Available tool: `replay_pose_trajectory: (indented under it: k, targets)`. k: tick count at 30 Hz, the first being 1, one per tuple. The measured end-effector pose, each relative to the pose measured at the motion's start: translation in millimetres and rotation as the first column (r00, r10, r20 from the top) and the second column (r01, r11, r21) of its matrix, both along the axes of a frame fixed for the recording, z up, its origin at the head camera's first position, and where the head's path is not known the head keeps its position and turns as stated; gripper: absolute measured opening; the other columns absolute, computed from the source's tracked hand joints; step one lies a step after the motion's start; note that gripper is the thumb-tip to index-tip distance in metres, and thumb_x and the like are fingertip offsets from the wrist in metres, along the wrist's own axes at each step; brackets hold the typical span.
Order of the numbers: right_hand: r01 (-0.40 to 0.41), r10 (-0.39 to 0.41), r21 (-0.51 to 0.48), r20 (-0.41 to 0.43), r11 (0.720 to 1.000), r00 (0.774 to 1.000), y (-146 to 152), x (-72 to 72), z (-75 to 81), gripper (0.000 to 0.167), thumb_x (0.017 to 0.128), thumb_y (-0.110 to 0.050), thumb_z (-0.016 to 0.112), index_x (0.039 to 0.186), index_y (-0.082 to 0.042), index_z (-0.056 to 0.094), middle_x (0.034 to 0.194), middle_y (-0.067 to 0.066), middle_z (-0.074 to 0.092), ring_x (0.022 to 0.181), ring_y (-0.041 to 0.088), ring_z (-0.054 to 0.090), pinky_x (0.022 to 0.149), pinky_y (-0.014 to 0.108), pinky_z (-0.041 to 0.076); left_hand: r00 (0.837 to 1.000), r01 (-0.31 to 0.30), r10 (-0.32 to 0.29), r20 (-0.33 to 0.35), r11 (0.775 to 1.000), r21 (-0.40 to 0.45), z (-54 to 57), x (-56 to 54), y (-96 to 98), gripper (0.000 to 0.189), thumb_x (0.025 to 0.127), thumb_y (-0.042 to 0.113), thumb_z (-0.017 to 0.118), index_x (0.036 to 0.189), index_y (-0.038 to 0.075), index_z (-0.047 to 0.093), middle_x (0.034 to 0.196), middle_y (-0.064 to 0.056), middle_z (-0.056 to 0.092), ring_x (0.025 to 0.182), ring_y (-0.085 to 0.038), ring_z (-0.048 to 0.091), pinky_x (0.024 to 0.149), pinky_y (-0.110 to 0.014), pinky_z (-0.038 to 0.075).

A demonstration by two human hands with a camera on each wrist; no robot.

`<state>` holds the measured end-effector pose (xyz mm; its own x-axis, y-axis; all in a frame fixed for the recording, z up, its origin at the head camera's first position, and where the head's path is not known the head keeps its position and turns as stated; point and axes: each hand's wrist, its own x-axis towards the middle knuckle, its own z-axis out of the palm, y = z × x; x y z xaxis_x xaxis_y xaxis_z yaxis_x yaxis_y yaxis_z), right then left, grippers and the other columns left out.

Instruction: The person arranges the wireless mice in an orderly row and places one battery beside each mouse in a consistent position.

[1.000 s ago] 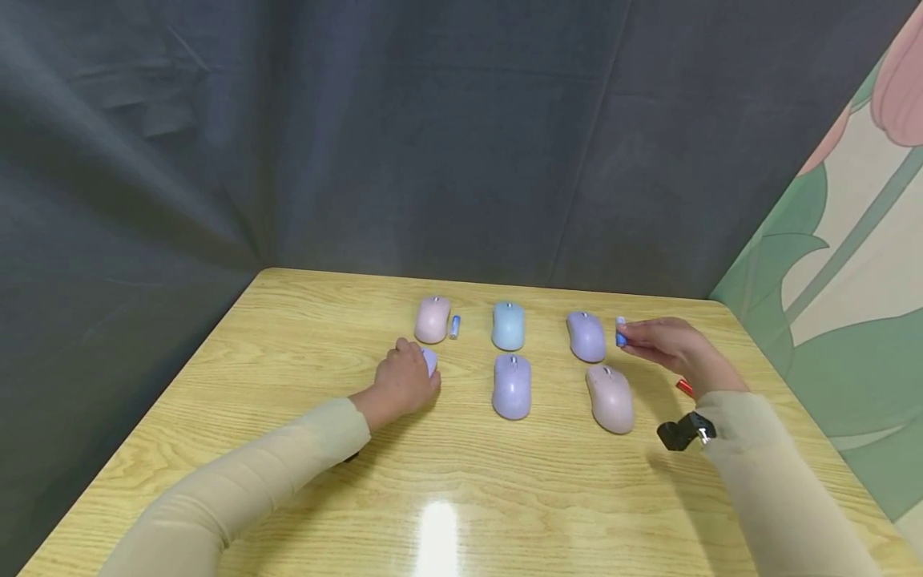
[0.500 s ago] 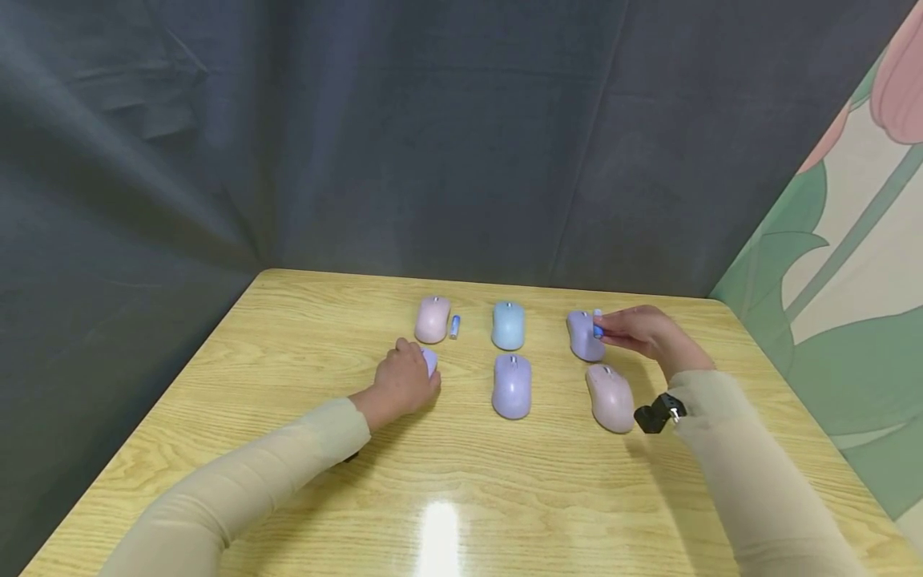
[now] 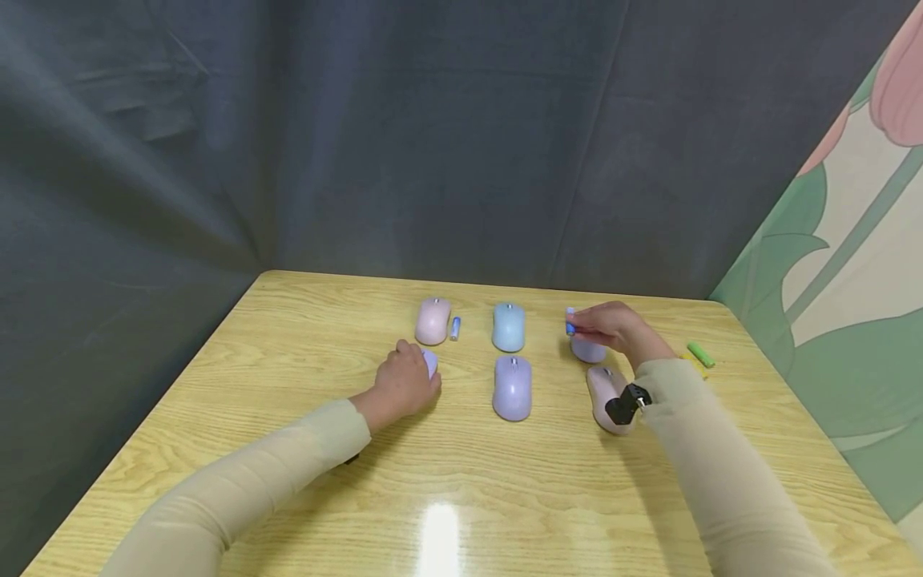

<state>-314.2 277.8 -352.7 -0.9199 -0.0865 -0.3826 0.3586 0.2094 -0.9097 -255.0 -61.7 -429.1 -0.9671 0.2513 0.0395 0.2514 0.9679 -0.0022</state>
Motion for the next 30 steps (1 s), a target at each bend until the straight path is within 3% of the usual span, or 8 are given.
replay_pose_trajectory:
  k: [4, 10, 15, 20, 30]
  targets:
    - [0.024, -0.023, 0.019, -0.002, 1.000, 1.000, -8.0, -3.5, -4.3, 0.015, 0.095, -0.005, 0.062, 0.106, 0.005, 0.061, 0.075, -0.001, 0.066, 0.071, 0.008, 0.064, 0.075, 0.023, 0.054, 1.000, 0.000, 0.000, -0.002, 1.000, 0.005, -0.8, -1.0, -0.6, 0.061, 0.097, 0.043, 0.048, 0.108, -0.017, 0.050, 0.088, -0.019, 0.043, 0.068, -0.022, 0.052, 0.051, -0.029, 0.050]
    - [0.066, -0.067, 0.064, 0.013, 0.996, 0.998, -22.8, -8.5, -10.0, 0.032, 0.093, -0.006, 0.064, 0.120, 0.009, 0.055, 0.075, -0.002, 0.064, 0.070, 0.007, 0.062, 0.075, 0.023, 0.054, 1.000, 0.007, -0.007, -0.007, 1.000, -0.027, -0.2, -0.7, -2.3, 0.061, 0.098, 0.044, 0.046, 0.107, -0.016, 0.051, 0.088, -0.019, 0.043, 0.067, -0.021, 0.051, 0.050, -0.028, 0.049]
    - [0.086, -0.086, 0.087, -0.010, 0.993, 0.996, -34.9, -12.7, -14.9, 0.021, 0.092, -0.004, 0.066, 0.108, 0.007, 0.059, 0.071, -0.002, 0.063, 0.067, 0.007, 0.062, 0.075, 0.025, 0.055, 1.000, 0.007, -0.007, -0.008, 0.999, -0.038, 0.8, 1.0, -3.4, 0.061, 0.098, 0.044, 0.046, 0.107, -0.017, 0.051, 0.088, -0.020, 0.044, 0.067, -0.021, 0.052, 0.050, -0.028, 0.049]
    - [0.098, -0.095, 0.127, -0.028, 0.987, 0.995, -43.9, -16.7, -19.6, 0.015, 0.091, -0.005, 0.067, 0.101, 0.006, 0.061, 0.067, -0.002, 0.063, 0.063, 0.006, 0.061, 0.077, 0.027, 0.055, 1.000, -0.006, 0.006, 0.000, 1.000, 0.013, 0.2, 0.5, -3.4, 0.061, 0.097, 0.043, 0.047, 0.108, -0.017, 0.050, 0.091, -0.020, 0.044, 0.070, -0.023, 0.053, 0.053, -0.030, 0.051]
    - [0.118, -0.106, 0.181, -0.077, 0.976, 0.991, -56.8, -13.8, -24.7, 0.033, 0.090, -0.001, 0.068, 0.116, 0.016, 0.058, 0.075, 0.003, 0.064, 0.065, 0.008, 0.063, 0.084, 0.033, 0.054, 1.000, -0.004, 0.004, -0.001, 0.999, 0.036, 0.1, 1.0, -2.7, 0.060, 0.097, 0.042, 0.048, 0.107, -0.017, 0.050, 0.091, -0.021, 0.043, 0.070, -0.024, 0.053, 0.053, -0.031, 0.051]
